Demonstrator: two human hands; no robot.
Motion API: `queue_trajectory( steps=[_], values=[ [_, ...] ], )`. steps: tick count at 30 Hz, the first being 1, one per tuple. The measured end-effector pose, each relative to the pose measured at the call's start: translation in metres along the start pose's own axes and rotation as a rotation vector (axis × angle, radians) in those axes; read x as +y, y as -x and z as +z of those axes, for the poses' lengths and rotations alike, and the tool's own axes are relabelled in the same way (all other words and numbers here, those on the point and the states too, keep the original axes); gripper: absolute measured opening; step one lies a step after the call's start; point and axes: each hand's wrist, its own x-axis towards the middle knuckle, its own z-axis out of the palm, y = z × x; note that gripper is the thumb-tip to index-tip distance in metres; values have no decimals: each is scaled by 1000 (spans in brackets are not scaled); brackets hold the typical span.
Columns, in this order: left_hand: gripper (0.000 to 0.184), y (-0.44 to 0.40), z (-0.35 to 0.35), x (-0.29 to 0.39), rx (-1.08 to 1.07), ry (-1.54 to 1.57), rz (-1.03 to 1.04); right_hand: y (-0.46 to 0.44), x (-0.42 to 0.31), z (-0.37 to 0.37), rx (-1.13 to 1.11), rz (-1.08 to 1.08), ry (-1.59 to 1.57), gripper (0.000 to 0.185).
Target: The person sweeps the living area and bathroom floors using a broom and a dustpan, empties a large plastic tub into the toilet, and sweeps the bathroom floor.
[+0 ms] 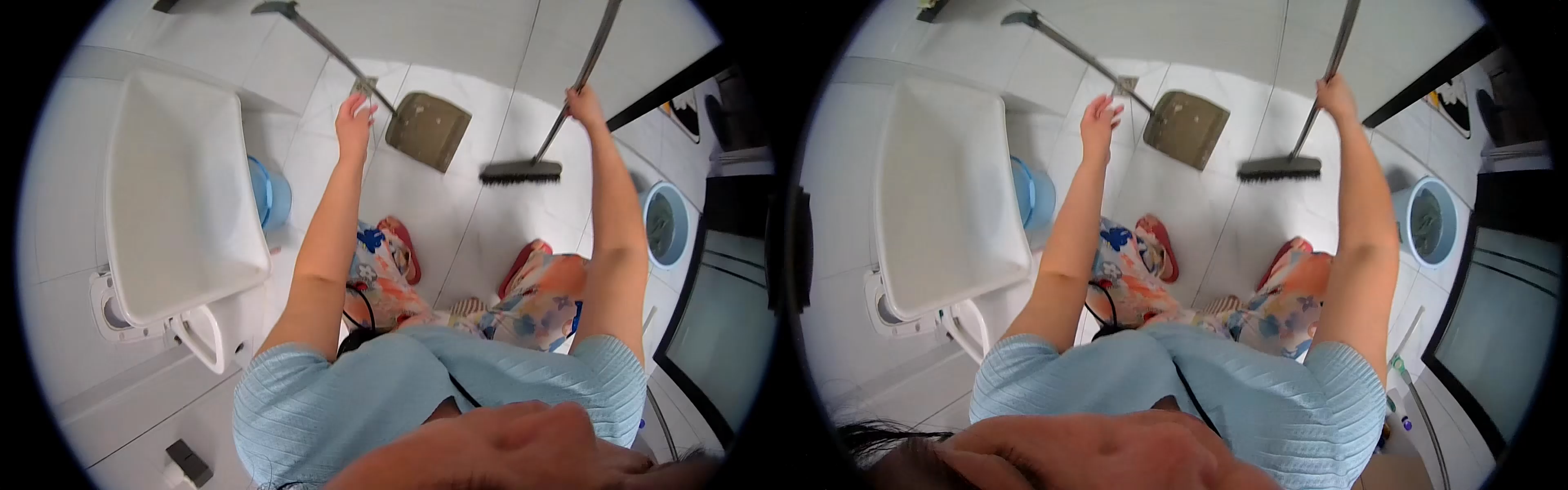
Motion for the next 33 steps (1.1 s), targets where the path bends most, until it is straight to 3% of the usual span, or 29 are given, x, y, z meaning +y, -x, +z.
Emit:
queue_trajectory(
  steps=[5,9,15,21,24,27,28,30,33],
  values=[
    [34,0,19,1,-52,-116,-117,7,-26,-14,54,45,-225,27],
    [31,0,28,-1,-118,-262,-34,-7,-19,-7,61,-6,-284,32],
    [29,-1,40,2,-156,-336,1,-16,-23,-9,110,46,-169,38],
    [29,2,50,1,-208,-381,-12,30,-3,-18,-14,74,-747,60],
    [28,5,53,0,-180,-371,19,66,87,-19,31,304,-1010,65],
    [28,6,53,-6,-212,-405,10,121,217,-29,437,726,-1379,63],
    [28,7,55,-7,-225,-414,16,140,290,-33,446,784,-1524,66],
    [28,9,56,-11,-250,-423,14,183,292,-71,793,1020,-1459,68],
    [28,5,58,-21,-306,-447,9,219,358,-80,832,966,-1582,62]
  ],
)
